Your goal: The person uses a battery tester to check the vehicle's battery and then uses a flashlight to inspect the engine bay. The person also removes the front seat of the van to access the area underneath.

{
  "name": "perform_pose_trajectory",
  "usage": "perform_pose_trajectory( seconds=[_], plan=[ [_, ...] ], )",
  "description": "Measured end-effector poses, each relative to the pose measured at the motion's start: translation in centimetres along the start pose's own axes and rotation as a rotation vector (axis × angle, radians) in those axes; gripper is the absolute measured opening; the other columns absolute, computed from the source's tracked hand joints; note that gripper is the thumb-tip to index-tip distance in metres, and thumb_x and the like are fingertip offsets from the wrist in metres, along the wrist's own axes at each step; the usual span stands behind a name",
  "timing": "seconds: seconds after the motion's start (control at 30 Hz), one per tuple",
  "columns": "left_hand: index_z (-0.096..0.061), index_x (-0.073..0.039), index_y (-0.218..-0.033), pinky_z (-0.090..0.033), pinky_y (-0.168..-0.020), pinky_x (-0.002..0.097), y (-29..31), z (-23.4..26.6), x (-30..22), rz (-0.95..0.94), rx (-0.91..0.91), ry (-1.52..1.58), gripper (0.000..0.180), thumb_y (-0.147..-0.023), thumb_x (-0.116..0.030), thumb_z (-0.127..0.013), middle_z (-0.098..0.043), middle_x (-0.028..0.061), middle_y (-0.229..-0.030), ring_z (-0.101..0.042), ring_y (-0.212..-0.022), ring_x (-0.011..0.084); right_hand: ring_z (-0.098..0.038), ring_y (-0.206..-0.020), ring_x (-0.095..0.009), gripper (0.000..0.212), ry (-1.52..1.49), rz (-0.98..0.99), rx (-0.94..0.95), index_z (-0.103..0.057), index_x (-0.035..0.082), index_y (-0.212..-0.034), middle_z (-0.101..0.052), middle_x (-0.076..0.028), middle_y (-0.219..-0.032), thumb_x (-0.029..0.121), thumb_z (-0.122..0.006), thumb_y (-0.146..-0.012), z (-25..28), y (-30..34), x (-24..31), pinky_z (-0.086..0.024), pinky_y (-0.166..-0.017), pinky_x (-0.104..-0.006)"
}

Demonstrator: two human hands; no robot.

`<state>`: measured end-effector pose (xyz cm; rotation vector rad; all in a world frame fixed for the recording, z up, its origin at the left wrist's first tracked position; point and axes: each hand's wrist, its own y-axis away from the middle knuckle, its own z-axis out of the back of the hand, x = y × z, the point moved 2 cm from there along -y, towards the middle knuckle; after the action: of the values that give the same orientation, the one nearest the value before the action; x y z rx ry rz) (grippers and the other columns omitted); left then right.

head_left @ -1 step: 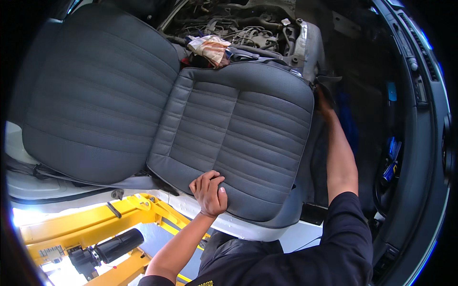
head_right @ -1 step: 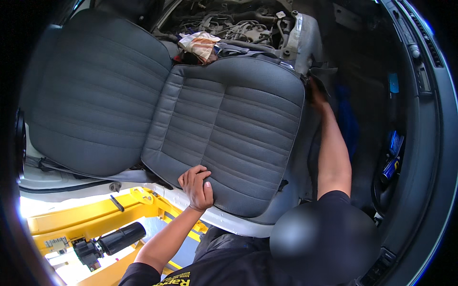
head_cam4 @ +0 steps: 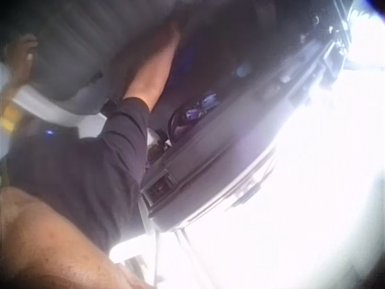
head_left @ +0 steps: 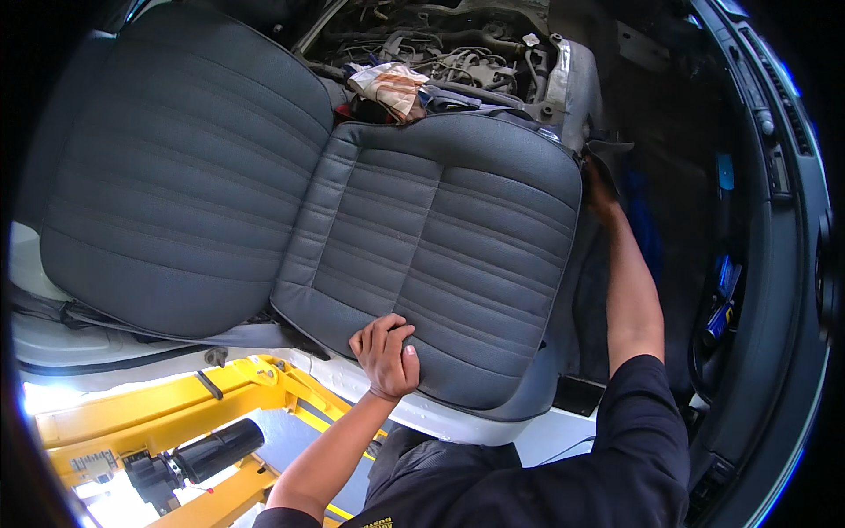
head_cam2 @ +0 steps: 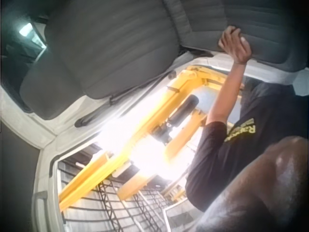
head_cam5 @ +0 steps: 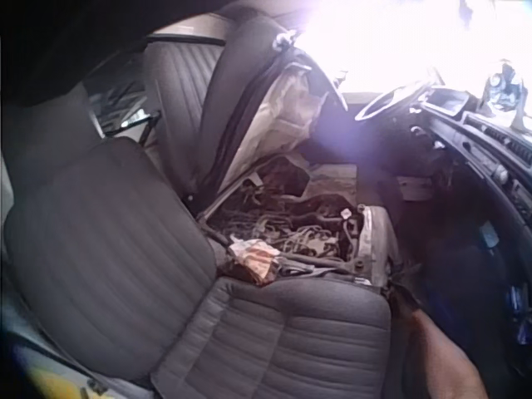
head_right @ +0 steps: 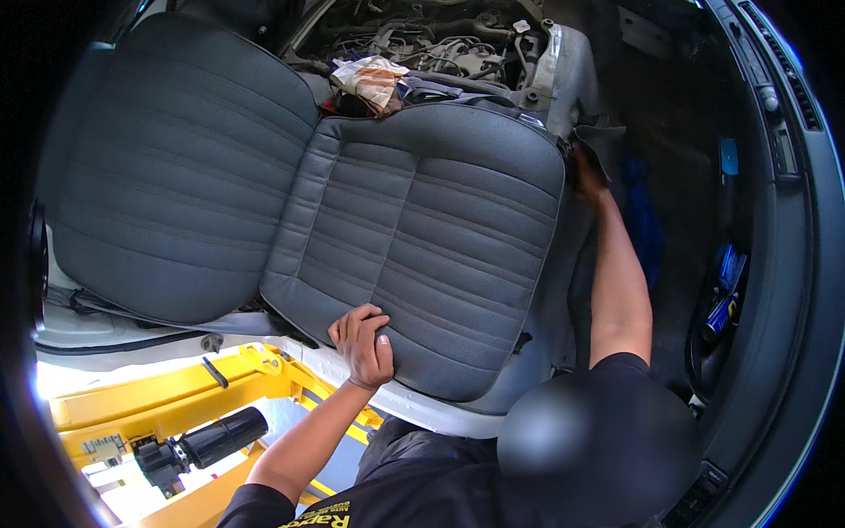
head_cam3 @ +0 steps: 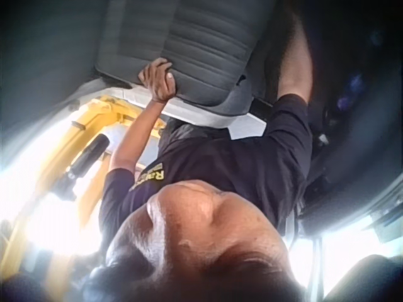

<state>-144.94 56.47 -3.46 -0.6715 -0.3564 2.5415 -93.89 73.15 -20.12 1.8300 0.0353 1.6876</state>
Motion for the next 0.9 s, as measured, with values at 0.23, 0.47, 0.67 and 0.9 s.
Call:
perform_pose_trajectory(
  seconds=[0.23, 0.47, 0.67, 0.9],
  plan=[
    [-0.069, -0.007, -0.102, -0.034, -0.101, 0.0461, 0.0, -0.2, 0.3, -0.006, -0.013, -0.004, 0.030, -0.088, -0.026, -0.052, -0.066, 0.0123, -0.115, -0.060, -0.109, 0.0304, -0.062, -0.123, -0.026, 0.073, 0.155, 0.000, -0.013, -0.057, 0.013, -0.148, -0.065, -0.012, -0.136, 0.064, -0.064, -0.096, 1.7, 0.9, 2.9, -0.054, -0.096, -0.0433],
    [-0.068, -0.008, -0.105, -0.032, -0.102, 0.0459, -0.5, -1.0, -0.4, -0.001, -0.023, 0.016, 0.029, -0.087, -0.025, -0.054, -0.066, 0.0105, -0.116, -0.060, -0.110, 0.0292, -0.071, -0.108, -0.037, 0.062, 0.671, 0.201, -0.226, -0.074, -0.001, -0.120, -0.074, -0.030, -0.109, 0.057, -0.065, -0.098, 5.4, 0.7, 2.7, -0.053, -0.097, -0.0449],
    [-0.065, -0.006, -0.107, -0.031, -0.105, 0.0453, 0.1, -0.4, -0.3, 0.019, 0.014, -0.016, 0.029, -0.090, -0.025, -0.051, -0.065, 0.0132, -0.118, -0.058, -0.113, 0.0293, -0.059, -0.125, -0.045, 0.047, 0.836, 0.678, -0.193, -0.059, 0.011, -0.138, -0.063, -0.026, -0.129, 0.031, -0.070, -0.098, 0.8, 6.1, 6.8, -0.047, -0.107, -0.0481],
    [-0.066, -0.008, -0.106, -0.031, -0.104, 0.0458, 0.6, -0.8, 0.2, 0.009, 0.004, -0.014, 0.028, -0.090, -0.025, -0.051, -0.065, 0.0114, -0.118, -0.057, -0.112, 0.0283, -0.057, -0.124, -0.045, 0.047, 1.009, 0.609, -0.055, -0.057, 0.016, -0.140, -0.059, -0.023, -0.126, 0.029, -0.073, -0.098, 0.7, 7.4, 8.7, -0.047, -0.107, -0.0485]
  ],
)
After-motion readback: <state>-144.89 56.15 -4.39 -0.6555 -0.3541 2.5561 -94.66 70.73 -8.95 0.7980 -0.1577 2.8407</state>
